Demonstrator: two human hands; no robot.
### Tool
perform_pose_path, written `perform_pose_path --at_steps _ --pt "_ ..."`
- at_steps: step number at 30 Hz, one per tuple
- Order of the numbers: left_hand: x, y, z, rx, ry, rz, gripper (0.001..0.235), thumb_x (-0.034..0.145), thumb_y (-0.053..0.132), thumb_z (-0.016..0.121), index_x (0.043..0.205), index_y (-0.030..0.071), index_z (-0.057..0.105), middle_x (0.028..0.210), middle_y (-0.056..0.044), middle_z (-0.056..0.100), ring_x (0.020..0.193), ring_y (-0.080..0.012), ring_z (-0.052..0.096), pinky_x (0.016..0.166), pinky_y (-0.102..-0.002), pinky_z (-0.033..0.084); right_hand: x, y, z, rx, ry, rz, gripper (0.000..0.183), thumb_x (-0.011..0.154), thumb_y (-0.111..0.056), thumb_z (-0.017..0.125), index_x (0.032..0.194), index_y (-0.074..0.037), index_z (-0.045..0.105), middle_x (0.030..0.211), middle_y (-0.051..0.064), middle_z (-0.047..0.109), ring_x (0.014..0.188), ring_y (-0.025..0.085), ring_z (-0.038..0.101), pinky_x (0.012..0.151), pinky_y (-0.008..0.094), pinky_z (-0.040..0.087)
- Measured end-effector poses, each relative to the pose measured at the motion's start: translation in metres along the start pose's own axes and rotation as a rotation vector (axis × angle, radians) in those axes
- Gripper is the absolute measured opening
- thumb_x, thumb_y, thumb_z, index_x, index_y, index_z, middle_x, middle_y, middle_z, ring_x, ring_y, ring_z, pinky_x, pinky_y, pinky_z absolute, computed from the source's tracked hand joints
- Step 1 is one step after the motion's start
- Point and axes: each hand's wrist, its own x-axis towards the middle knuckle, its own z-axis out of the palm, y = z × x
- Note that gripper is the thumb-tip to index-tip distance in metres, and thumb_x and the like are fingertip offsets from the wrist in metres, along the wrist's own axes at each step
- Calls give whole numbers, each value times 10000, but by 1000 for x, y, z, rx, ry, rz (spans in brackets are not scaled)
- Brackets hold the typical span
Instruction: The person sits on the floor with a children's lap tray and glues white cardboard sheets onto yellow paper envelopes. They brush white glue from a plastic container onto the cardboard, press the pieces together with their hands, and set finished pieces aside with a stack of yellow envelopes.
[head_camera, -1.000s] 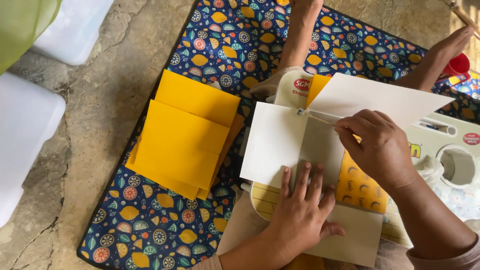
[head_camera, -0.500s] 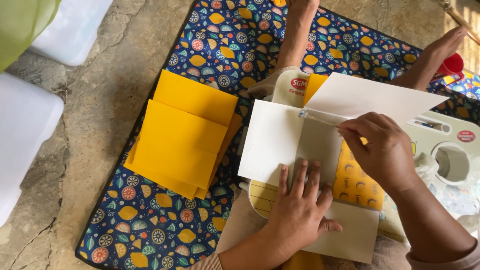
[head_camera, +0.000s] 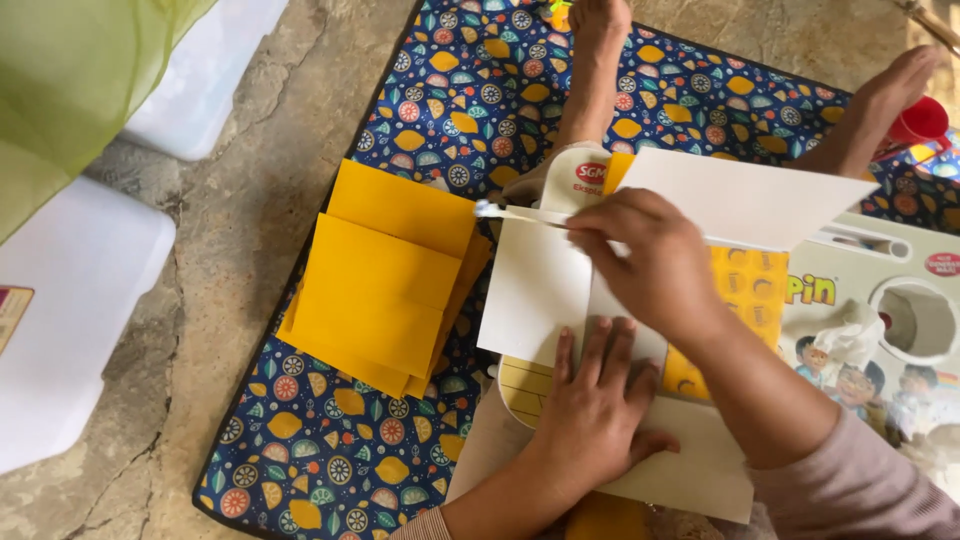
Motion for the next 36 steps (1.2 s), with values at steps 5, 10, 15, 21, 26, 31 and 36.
perform_pose_path --at_steps 5,10,15,21,26,31,36 --pt "-2 -2 5 75 -4 18 703 951 599 447 1211 -31 621 1435 -392 438 1357 -615 371 1063 -813 225 -103 30 -95 34 108 346 164 896 122 743 1046 59 726 1001 135 701 801 230 619 722 318 470" --pt "5 -12 14 257 -324 -31 753 867 678 658 1323 83 594 1525 -362 306 1393 -584 279 1102 -772 177 -262 66 -179 -295 414 618 158 1028 205 676 1175 156 705 1027 186 669 834 261 561 822 352 456" --pt "25 -10 5 617 -385 -209 623 818 793 564 1168 287 657 1428 -91 558 1248 -347 585 970 -601 462 -357 87 -228 -621 478 814 129 1029 148 728 1150 110 754 1063 199 746 827 282 683 734 341 527" --pt "40 -8 7 711 -312 -219 539 833 660 656 1162 234 688 1228 -9 672 1105 -240 634 944 -441 415 -395 137 -208 -635 429 884 167 963 12 763 1128 -11 765 1036 114 773 838 233 693 721 336 544" --pt "32 -18 14 693 -255 -237 553 839 642 670 1188 212 678 1239 -12 649 1138 -236 606 950 -429 421 -386 149 -188 -589 562 789 140 981 104 740 1097 29 715 1025 139 740 837 249 666 706 334 523" --pt "28 -23 19 682 -208 -196 534 822 602 709 1183 209 677 1251 -18 641 1169 -258 596 966 -461 418 -392 153 -187 -550 714 711 196 1008 186 740 1126 51 659 1037 177 701 802 241 621 664 318 497" --pt "34 -16 16 656 -250 -280 503 847 595 688 1166 206 705 1255 -9 641 1198 -246 583 1016 -478 429 -382 142 -212 -678 822 577 156 1081 206 736 1125 82 652 1071 213 740 893 283 685 767 363 527"
